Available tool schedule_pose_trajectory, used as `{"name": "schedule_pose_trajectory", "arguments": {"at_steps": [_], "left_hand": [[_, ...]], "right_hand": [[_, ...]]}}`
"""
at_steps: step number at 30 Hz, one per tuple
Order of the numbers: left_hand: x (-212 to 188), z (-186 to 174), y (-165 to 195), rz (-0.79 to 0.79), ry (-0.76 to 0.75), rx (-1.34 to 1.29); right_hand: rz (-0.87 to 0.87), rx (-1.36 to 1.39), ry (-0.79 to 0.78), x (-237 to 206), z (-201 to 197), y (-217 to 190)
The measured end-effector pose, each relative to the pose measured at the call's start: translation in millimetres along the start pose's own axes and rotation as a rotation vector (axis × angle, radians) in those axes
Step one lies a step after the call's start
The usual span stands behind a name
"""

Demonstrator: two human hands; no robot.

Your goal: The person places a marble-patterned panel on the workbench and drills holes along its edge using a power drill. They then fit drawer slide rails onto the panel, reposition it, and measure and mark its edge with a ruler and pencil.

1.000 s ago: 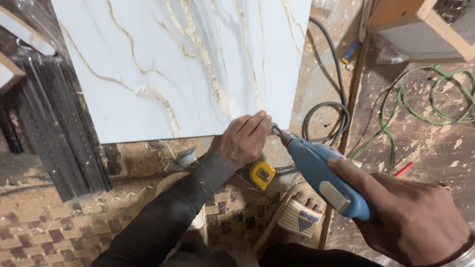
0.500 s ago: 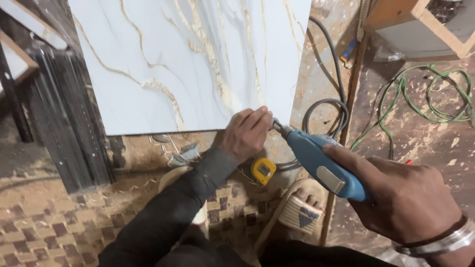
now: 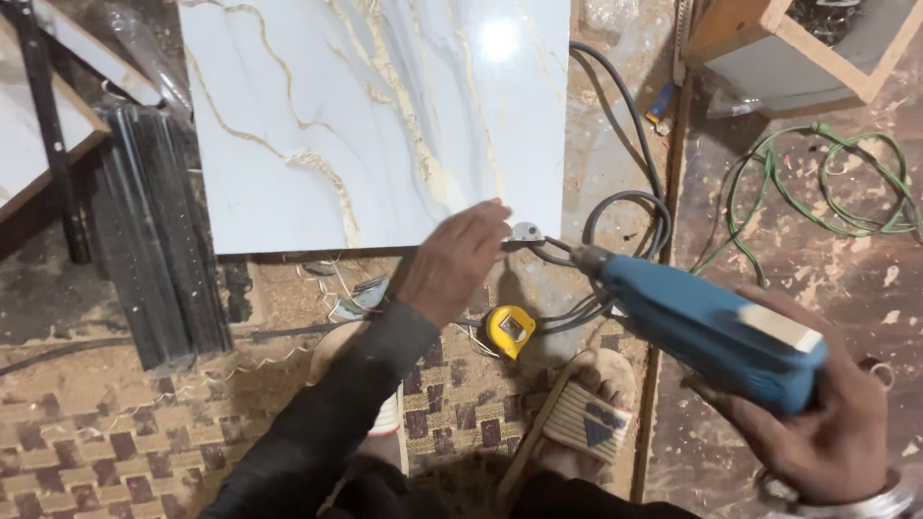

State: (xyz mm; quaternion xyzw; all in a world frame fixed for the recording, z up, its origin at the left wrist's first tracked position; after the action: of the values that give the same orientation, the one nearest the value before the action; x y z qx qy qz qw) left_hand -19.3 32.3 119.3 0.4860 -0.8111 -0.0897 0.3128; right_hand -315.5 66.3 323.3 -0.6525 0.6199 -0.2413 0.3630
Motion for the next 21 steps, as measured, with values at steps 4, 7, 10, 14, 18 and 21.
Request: {"name": "schedule_pose_trajectory", "arguments": {"at_steps": [4, 7, 10, 14, 18, 21], "left_hand": [[-24, -33, -2, -0.168, 0.068, -0.102], [-48, -57, 3, -0.341, 0.126, -0.075], [-57, -69, 6, -0.457, 0.143, -0.097], [-34, -76, 3, -0.616, 0.099, -0.269], [19, -83, 3, -0.404, 0.033, -0.336], [66, -51, 28, -0.089, -0.094, -0.463]], "right_hand": [[0.512, 0.237, 0.32, -80, 14, 47], [0.628, 0.317, 0.344, -120, 31, 80], [0.62, 0.27, 0.327, -136, 40, 95], [0.532, 0.361, 0.375, -133, 48, 94], [0.578, 0.509, 0.378, -133, 41, 88], [0.635, 0.561, 0.449, -139, 33, 90]]}}
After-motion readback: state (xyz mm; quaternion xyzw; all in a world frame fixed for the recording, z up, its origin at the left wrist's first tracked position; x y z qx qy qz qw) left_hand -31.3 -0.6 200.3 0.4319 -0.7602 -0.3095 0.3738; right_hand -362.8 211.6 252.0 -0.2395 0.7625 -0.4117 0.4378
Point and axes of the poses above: each hand's wrist, its own x-axis towards the middle knuckle, its own z-axis out of the palm, y = z × x, the point moved 1 cm from there along x, towards the middle knuckle, and after that the axes turned 5 degrees about y, right-handed, at the moved point
